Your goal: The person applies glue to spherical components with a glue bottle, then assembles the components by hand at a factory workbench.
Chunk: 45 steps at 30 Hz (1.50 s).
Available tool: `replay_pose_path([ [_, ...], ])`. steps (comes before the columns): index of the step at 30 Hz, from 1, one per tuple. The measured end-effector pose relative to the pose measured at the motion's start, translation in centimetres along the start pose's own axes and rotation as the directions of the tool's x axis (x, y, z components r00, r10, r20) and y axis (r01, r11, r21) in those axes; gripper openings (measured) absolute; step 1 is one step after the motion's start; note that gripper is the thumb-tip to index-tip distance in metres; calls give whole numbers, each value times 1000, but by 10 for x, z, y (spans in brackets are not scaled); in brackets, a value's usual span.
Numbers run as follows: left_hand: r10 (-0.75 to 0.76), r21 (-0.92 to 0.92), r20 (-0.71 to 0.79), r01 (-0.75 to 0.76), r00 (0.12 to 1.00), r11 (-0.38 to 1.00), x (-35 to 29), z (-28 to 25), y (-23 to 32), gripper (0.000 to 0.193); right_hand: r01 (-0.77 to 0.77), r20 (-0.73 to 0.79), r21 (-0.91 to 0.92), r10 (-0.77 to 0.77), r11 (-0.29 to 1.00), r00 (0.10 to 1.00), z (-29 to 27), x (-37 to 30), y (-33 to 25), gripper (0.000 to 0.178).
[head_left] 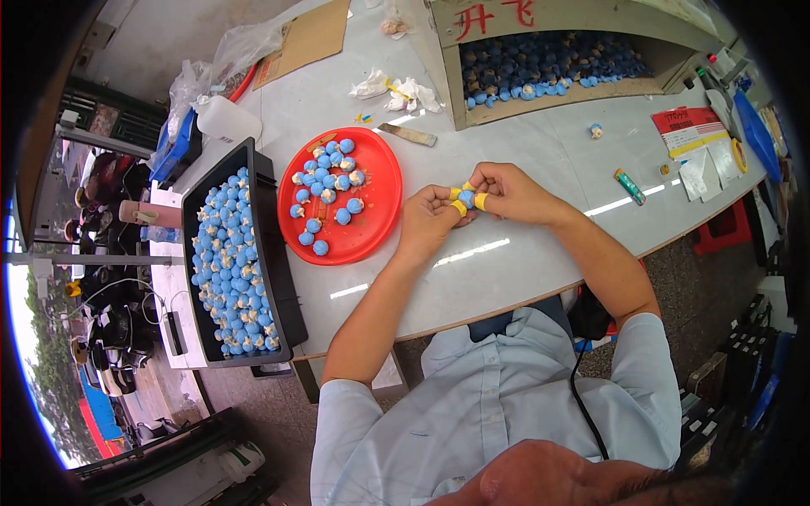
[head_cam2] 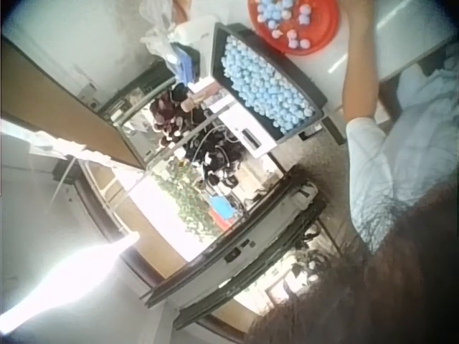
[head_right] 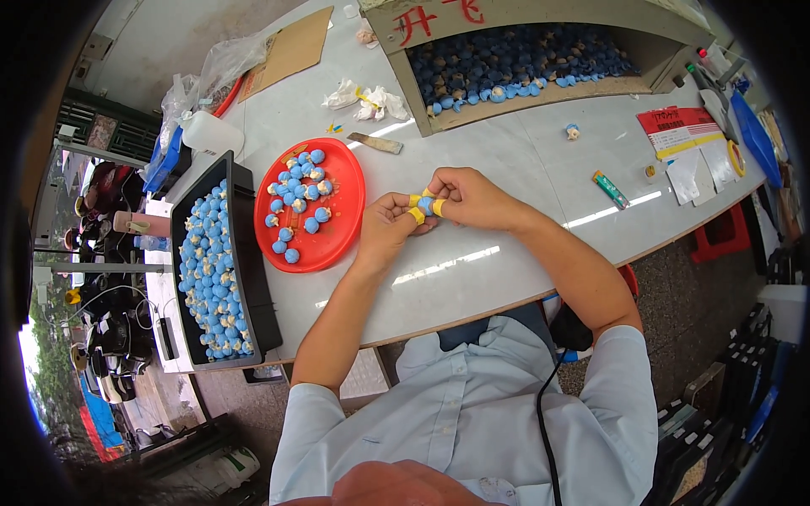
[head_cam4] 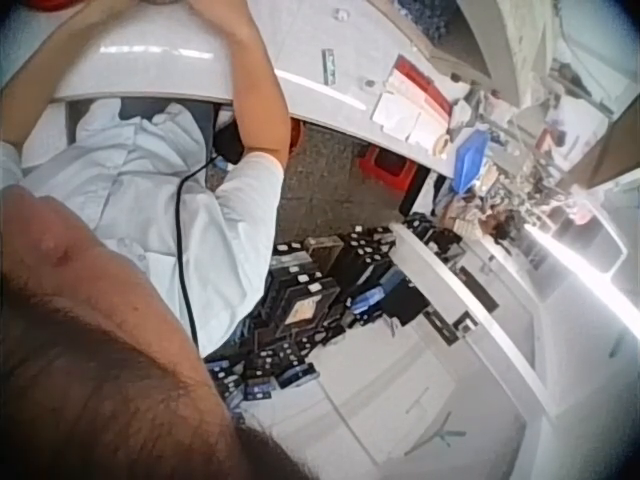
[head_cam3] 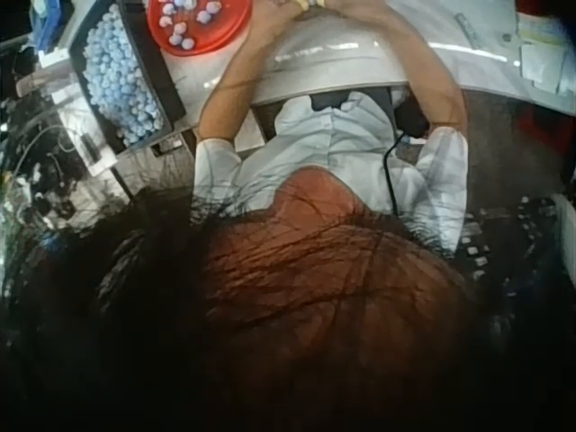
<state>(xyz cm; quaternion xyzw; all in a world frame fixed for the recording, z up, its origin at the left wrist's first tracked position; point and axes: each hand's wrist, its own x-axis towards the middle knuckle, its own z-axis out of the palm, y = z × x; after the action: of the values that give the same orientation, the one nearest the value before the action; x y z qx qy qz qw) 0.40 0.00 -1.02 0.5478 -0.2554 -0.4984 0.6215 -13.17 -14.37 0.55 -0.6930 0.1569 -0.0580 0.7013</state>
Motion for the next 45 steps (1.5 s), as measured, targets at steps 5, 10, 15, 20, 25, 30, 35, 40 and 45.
replay_pose_path([
  [5,1,-19,12,-1,1000,1000,-1,-2,2,19,-28,9,14,28,999,1000,1,0,-7,15],
  [10,-9,-11,15,9,1000,1000,0,-2,3,19,-38,18,65,37,997,999,-3,1,-3,17],
  [15,-35,-31,30,36,999,999,0,-4,4,18,-67,34,134,63,989,997,-6,1,-2,18],
  [20,-83,-87,37,86,996,992,-1,-7,10,19,-88,51,192,80,977,995,-6,0,-5,20],
  [25,-114,-76,46,117,992,990,-1,-5,10,19,-87,-4,95,88,992,996,-1,-1,-6,19],
  [30,-10,13,36,9,999,1000,-1,-1,2,18,-58,-37,36,59,998,998,1,0,-4,18],
  [35,-15,-3,13,15,1000,1000,0,-1,2,18,-90,-19,48,91,995,996,-4,-1,-5,18],
  [40,-20,-53,6,20,1000,998,1,-2,1,17,-75,-49,89,80,993,996,-2,-1,-6,19],
  [45,16,15,14,-17,1000,1000,0,-1,-1,19,-63,-58,21,64,998,996,3,-2,-10,18],
])
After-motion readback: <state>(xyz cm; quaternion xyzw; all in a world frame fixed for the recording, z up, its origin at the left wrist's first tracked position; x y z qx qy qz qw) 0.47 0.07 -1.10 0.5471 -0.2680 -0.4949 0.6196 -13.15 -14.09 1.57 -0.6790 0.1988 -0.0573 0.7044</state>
